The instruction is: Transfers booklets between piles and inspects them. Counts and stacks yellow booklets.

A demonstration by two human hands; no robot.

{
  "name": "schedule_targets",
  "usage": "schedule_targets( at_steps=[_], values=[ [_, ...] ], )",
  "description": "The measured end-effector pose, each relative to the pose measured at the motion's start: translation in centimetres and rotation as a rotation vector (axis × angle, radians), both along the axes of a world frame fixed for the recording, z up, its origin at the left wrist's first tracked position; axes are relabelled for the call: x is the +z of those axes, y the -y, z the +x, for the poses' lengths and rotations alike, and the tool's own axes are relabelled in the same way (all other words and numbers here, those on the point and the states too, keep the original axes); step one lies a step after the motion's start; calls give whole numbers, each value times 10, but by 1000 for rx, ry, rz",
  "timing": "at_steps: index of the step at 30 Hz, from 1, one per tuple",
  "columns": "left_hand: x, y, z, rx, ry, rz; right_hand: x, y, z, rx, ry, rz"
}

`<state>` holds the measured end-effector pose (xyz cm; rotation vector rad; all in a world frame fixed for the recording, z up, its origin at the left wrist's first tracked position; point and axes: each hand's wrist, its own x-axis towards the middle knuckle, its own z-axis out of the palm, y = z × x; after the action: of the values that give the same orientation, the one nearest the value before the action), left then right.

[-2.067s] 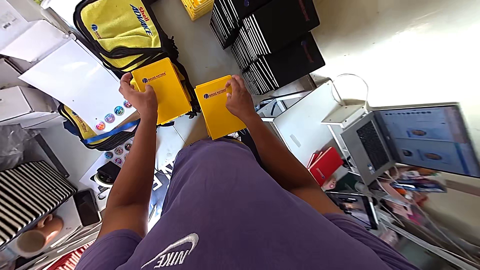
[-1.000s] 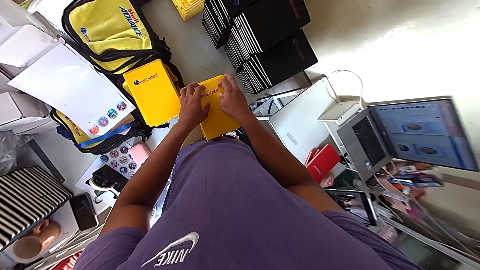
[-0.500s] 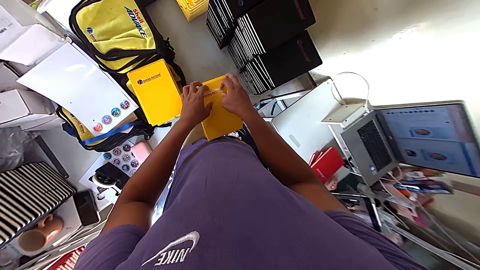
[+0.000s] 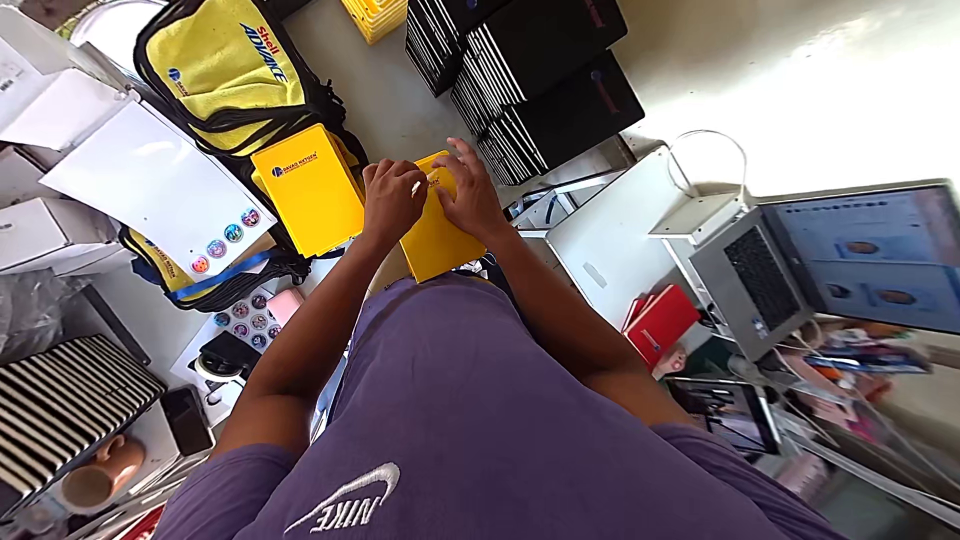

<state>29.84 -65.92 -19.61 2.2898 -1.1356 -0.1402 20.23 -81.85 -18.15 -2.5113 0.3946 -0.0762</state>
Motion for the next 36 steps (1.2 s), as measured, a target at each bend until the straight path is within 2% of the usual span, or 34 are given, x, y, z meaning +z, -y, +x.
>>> schedule_targets(
  at_steps=[4, 7, 10, 12, 15, 20, 26, 30, 33, 36],
  values=[
    [9, -13, 7, -34, -86, -67, 1, -1, 1, 30, 162, 13],
    [11, -27, 14, 85, -243, -28, 3, 9, 4, -113, 235, 130],
    [-2, -42, 18, 241, -368, 91, -6, 29, 1, -432, 104, 314],
    [-8, -49, 16, 246, -377, 112, -20, 42, -3, -496, -116, 401],
    [-9, -53, 7, 221, -379, 132, -26, 38, -12, -441, -246, 516],
    [6, -51, -5, 253, -493, 108, -32, 6, -21, -390, -68, 528],
    [3, -50, -22, 334, -553, -6, -30, -2, -21, -365, 74, 371],
    [12, -41, -11, 301, -624, 72, -32, -7, -22, -292, 50, 276],
    [18, -40, -6, 359, -650, 55, -32, -14, -19, -247, 21, 197],
    [14, -46, -4, 391, -833, -77, -32, -12, -21, -209, 99, 259]
  ],
)
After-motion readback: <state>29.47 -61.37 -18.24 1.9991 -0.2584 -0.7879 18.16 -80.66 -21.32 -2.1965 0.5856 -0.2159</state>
